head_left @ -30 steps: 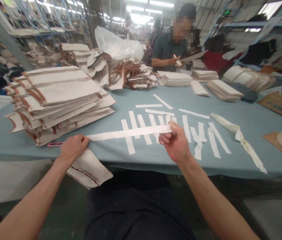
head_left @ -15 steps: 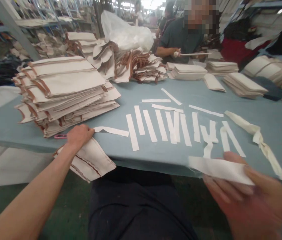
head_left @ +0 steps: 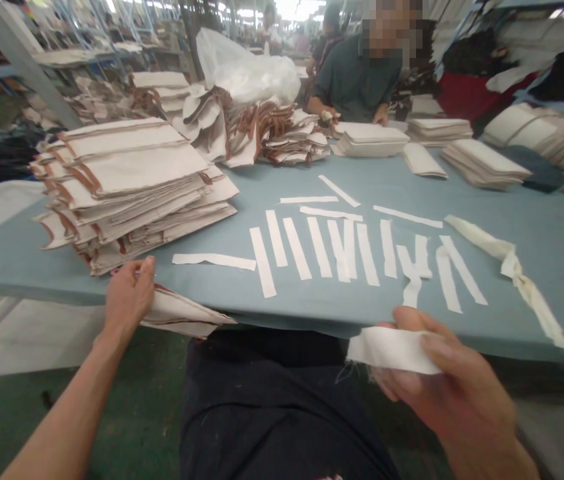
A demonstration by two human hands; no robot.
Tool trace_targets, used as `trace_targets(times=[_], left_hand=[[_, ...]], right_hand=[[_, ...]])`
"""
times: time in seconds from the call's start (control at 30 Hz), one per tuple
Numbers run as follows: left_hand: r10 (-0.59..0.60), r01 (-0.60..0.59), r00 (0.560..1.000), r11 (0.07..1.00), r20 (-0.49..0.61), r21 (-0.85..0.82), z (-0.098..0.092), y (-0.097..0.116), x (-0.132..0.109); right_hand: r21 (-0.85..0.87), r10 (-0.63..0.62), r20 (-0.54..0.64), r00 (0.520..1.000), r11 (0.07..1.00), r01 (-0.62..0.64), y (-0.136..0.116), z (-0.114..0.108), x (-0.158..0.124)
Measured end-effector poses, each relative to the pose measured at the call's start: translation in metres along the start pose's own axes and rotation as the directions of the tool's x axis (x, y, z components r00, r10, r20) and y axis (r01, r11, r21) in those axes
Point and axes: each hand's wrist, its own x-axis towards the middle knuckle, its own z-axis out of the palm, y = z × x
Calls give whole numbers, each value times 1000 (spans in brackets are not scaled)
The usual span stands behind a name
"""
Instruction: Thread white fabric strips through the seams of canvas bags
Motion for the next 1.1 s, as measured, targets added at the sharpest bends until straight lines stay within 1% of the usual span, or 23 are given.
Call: trace_targets(times=[0.07, 0.1, 0.17, 0.2, 0.27, 0.33, 0.37, 0.43, 0.47, 0.53, 0.57, 0.63, 0.67, 0.73, 0.8, 0.83, 0.87, 0.9, 0.93, 1.03, 1.1], left_hand=[[-44, 43, 999, 995, -9, -91, -2, 5, -26], [-59, 63, 998, 987, 30, -149, -1, 7, -41], [-39, 99, 979, 949, 199, -299, 5, 12, -76], [2, 117, 953, 920, 303, -375, 11, 14, -96], [111, 153, 881, 853, 460, -498, 27, 21, -136], [201, 207, 796, 795, 570, -570, 45, 30, -175], [247, 241, 746, 766, 618, -597, 53, 36, -192], [320, 323, 649, 704, 690, -632, 67, 48, -217], [344, 366, 626, 662, 700, -654, 71, 54, -224], [357, 437, 644, 555, 677, -708, 74, 62, -230], [350, 464, 667, 495, 658, -734, 73, 65, -229], [322, 499, 716, 386, 620, -776, 71, 68, -224], [303, 517, 732, 337, 611, -787, 69, 68, -221], [266, 551, 756, 232, 598, -801, 67, 69, -218], [224, 548, 793, 142, 566, -824, 67, 69, -217], [201, 532, 814, 115, 544, -839, 67, 70, -218], [180, 509, 834, 108, 521, -854, 68, 71, -218], [162, 486, 851, 120, 500, -866, 68, 71, -219], [156, 473, 857, 144, 492, -869, 68, 72, -220], [180, 457, 849, 223, 497, -861, 65, 73, -220], [211, 425, 845, 293, 492, -856, 59, 75, -221]], right_hand=[[6, -4, 84, 996, 1000, 3, 5, 13, 10], [14, -38, 143, 989, 999, 36, 7, 20, 16], [-8, -51, 224, 973, 998, 54, 10, 34, 28], [-18, -50, 255, 966, 998, 56, 12, 42, 34], [-33, -26, 301, 953, 999, 38, 13, 59, 42], [-36, -3, 340, 941, 999, 16, 14, 76, 46], [-37, 5, 358, 934, 999, 9, 14, 84, 47], [-39, 18, 396, 918, 999, -3, 18, 94, 45], [-41, 25, 410, 912, 999, -9, 21, 97, 44], [-42, 38, 431, 902, 999, -22, 29, 95, 38], [-46, 52, 441, 896, 998, -35, 33, 91, 34], [-77, 94, 452, 887, 995, -66, 43, 76, 23], [-112, 122, 450, 884, 990, -80, 48, 67, 17], [-204, 169, 391, 905, 974, -93, 56, 44, 2], [-288, 205, 328, 922, 951, -109, 64, 22, -13], [-319, 220, 301, 928, 940, -120, 68, 12, -21], [-344, 239, 275, 931, 929, -137, 72, 2, -28], [-361, 251, 250, 935, 920, -150, 76, -6, -34], [-378, 257, 229, 939, 912, -158, 80, -13, -39], [-470, 266, 193, 944, 870, -149, 91, -27, -47], [-597, 292, 185, 938, 792, -128, 93, -33, -46]])
